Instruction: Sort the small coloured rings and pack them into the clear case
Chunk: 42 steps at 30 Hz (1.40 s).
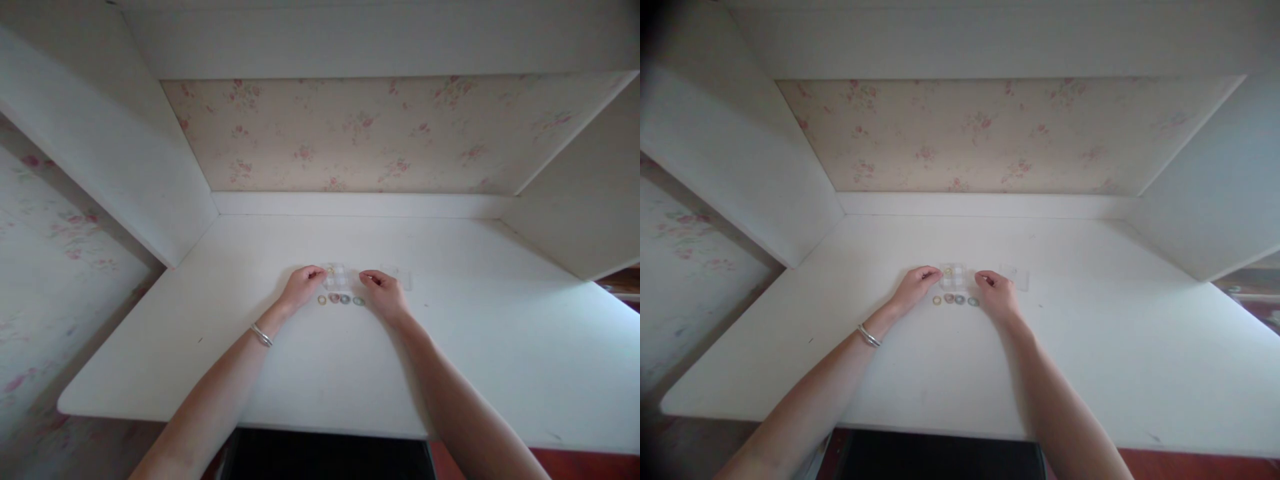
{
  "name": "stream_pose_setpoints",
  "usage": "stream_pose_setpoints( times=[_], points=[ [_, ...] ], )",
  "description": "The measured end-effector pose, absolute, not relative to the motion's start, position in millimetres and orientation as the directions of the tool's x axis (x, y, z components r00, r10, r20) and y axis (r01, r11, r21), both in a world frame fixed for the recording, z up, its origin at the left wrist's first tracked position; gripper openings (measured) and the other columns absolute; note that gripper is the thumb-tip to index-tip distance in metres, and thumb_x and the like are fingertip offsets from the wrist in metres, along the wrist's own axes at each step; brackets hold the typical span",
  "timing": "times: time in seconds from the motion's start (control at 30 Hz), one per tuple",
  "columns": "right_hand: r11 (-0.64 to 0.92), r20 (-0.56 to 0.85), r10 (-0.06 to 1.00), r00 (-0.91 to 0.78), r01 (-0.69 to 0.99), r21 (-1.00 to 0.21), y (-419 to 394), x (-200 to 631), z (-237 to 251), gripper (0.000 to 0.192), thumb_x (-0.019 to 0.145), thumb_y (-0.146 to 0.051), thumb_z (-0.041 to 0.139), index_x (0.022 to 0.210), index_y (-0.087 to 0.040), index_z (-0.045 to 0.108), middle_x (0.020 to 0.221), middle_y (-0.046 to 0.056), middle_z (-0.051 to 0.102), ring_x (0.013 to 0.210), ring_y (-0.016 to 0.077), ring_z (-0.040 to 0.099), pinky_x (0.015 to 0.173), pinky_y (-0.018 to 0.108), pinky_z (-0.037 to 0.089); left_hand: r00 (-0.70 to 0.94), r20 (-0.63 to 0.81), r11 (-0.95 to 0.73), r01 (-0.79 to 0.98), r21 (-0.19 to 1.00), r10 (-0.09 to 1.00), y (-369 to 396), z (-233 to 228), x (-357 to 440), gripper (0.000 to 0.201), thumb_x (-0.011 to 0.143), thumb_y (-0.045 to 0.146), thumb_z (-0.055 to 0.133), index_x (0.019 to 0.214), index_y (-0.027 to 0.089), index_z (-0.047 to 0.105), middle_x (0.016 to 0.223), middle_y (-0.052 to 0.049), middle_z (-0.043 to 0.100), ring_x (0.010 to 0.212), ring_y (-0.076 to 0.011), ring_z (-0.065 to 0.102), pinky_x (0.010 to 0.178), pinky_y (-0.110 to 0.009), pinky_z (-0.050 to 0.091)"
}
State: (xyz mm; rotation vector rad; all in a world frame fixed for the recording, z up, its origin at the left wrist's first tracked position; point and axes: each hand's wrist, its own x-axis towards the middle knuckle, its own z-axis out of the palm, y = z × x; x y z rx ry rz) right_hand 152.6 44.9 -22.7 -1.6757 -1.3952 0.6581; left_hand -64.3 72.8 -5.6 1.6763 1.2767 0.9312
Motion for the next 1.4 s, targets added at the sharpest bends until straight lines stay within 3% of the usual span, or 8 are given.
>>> stream_pose_setpoints(
  times=[0.2, 0.4, 0.7, 0.97, 1.2, 1.4],
  points=[
    [-0.02, 0.125, 0.964, 0.236, 0.53, -0.848, 41.7, 150.8, -23.4, 0.037, 0.077, -0.045, 0.052, 0.09, -0.018, 0.072, 0.069, 0.002, 0.064, 0.062, 0.0149, 0.054, 0.059, 0.027, 0.039, 0.402, 0.088, -0.311, 0.532, 0.788, 0.911, 68.5, 2.9, -83.0, 0.031, 0.08, 0.04, 0.05, 0.087, 0.017, 0.071, 0.082, -0.003, 0.068, 0.072, -0.0149, 0.057, 0.068, -0.025, 0.042],
    [-0.015, 0.129, 0.966, 0.222, 0.55, -0.835, 40.4, 148.9, -25.0, 0.036, 0.077, -0.044, 0.051, 0.09, -0.017, 0.072, 0.066, 0.002, 0.063, 0.061, 0.0146, 0.054, 0.058, 0.027, 0.04, 0.547, 0.083, -0.442, 0.568, 0.694, 0.833, 61.5, 8.5, -92.7, 0.025, 0.08, 0.036, 0.053, 0.086, 0.02, 0.072, 0.076, -0.002, 0.065, 0.068, -0.0135, 0.055, 0.064, -0.023, 0.04],
    [-0.015, 0.148, 0.964, 0.222, 0.599, -0.801, 40.5, 147.2, -23.6, 0.036, 0.078, -0.044, 0.05, 0.088, -0.019, 0.072, 0.063, 0.001, 0.062, 0.057, 0.0133, 0.052, 0.054, 0.026, 0.036, 0.617, 0.098, -0.569, 0.637, 0.52, 0.781, 54.9, 3.2, -88.7, 0.019, 0.08, 0.034, 0.056, 0.085, 0.025, 0.072, 0.082, -0.003, 0.062, 0.078, -0.0156, 0.057, 0.073, -0.025, 0.042],
    [0.018, 0.19, 0.959, 0.209, 0.626, -0.78, 39.1, 149.0, -26.5, 0.036, 0.078, -0.045, 0.049, 0.088, -0.02, 0.073, 0.063, 0.001, 0.062, 0.058, 0.0142, 0.053, 0.055, 0.027, 0.036, 0.624, 0.084, -0.551, 0.609, 0.571, 0.777, 57.3, 0.5, -87.4, 0.021, 0.082, 0.032, 0.052, 0.083, 0.023, 0.071, 0.086, -0.004, 0.064, 0.078, -0.0162, 0.058, 0.074, -0.025, 0.042],
    [0.034, 0.187, 0.962, 0.198, 0.594, -0.804, 40.4, 149.6, -28.8, 0.035, 0.078, -0.044, 0.05, 0.089, -0.02, 0.072, 0.065, 0.001, 0.064, 0.059, 0.0142, 0.055, 0.056, 0.026, 0.038, 0.546, 0.083, -0.422, 0.532, 0.734, 0.834, 62.7, 4.0, -89.5, 0.029, 0.083, 0.041, 0.049, 0.085, 0.018, 0.067, 0.081, -0.003, 0.064, 0.074, -0.0155, 0.057, 0.066, -0.024, 0.043],
    [0.053, 0.185, 0.97, 0.159, 0.604, -0.795, 40.0, 147.9, -26.8, 0.035, 0.079, -0.044, 0.049, 0.089, -0.019, 0.072, 0.066, 0.002, 0.065, 0.059, 0.0142, 0.055, 0.055, 0.026, 0.037, 0.425, 0.16, -0.371, 0.478, 0.796, 0.891, 71.0, 5.1, -85.5, 0.039, 0.085, 0.049, 0.045, 0.086, 0.015, 0.064, 0.077, -0.003, 0.064, 0.069, -0.0142, 0.055, 0.062, -0.024, 0.042]
  ],
)
